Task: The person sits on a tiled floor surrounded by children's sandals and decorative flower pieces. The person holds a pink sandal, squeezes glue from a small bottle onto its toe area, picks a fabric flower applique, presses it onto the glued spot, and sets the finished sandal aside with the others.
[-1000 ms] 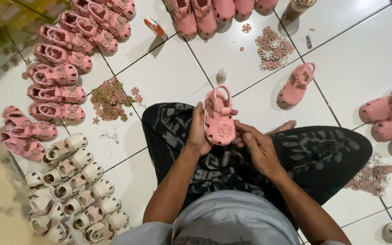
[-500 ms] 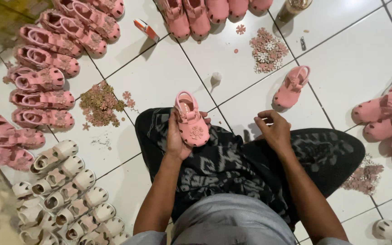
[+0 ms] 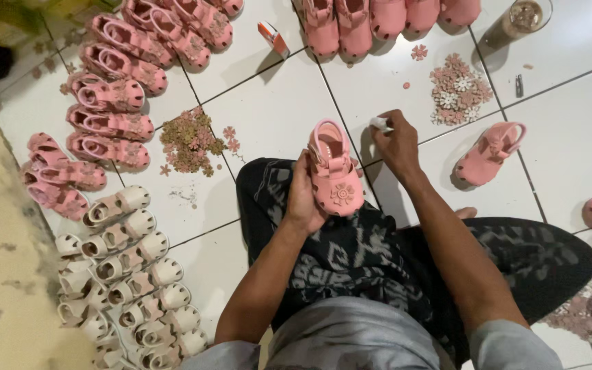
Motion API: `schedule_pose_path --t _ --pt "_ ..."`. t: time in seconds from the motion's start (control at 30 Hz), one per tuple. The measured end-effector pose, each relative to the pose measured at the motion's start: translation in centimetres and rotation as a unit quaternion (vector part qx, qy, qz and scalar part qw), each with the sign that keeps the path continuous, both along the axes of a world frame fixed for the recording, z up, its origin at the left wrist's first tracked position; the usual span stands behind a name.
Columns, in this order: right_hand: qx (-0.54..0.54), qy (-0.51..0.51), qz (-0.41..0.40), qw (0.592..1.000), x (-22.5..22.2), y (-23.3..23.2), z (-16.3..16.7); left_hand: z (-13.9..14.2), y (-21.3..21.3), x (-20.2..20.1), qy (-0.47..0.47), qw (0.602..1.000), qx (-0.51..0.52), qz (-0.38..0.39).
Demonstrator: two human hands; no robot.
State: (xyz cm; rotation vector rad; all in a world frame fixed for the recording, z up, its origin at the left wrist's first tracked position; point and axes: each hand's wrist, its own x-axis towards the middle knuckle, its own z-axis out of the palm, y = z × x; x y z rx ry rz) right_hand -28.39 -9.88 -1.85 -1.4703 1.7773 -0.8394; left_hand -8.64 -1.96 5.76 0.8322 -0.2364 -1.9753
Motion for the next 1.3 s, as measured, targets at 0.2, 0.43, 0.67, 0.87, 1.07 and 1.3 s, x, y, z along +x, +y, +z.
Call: schedule_pose_path --t 0.2,0.43,0.67,0.87,1.07,1.3 --pt "0.042 -0.219 -0.066 0.973 -3.6 9.9 6.8 -1.5 -0.7 -2.5 0.006 1.0 -0.019 0.01" --pt "-0.047 -0.314 -0.016 0.948 -3.0 17.7 11.7 -1.8 1.5 -6.6 0.034 0.998 -0.047 -0.003" --pt "-0.098 -0.3 0.028 0.948 -2.0 19.8 13.6 -0.9 2.5 -6.7 -0.003 0.999 -0.04 0.013" --pt "-0.105 -0.293 -0.006 0.95 -3.1 20.8 15.7 -1.6 2.9 -5.8 0.048 0.996 -0.072 0.011" --pt "-0.114 -0.154 -0.029 0.981 -5.9 22.9 19.6 -2.6 3.3 -4.7 0.087 0.995 -0.052 0.02" --pt "-0.208 0.094 0.029 0.973 -6.2 24.0 21.9 -3.0 3.6 -4.8 0.128 0.988 -0.079 0.026"
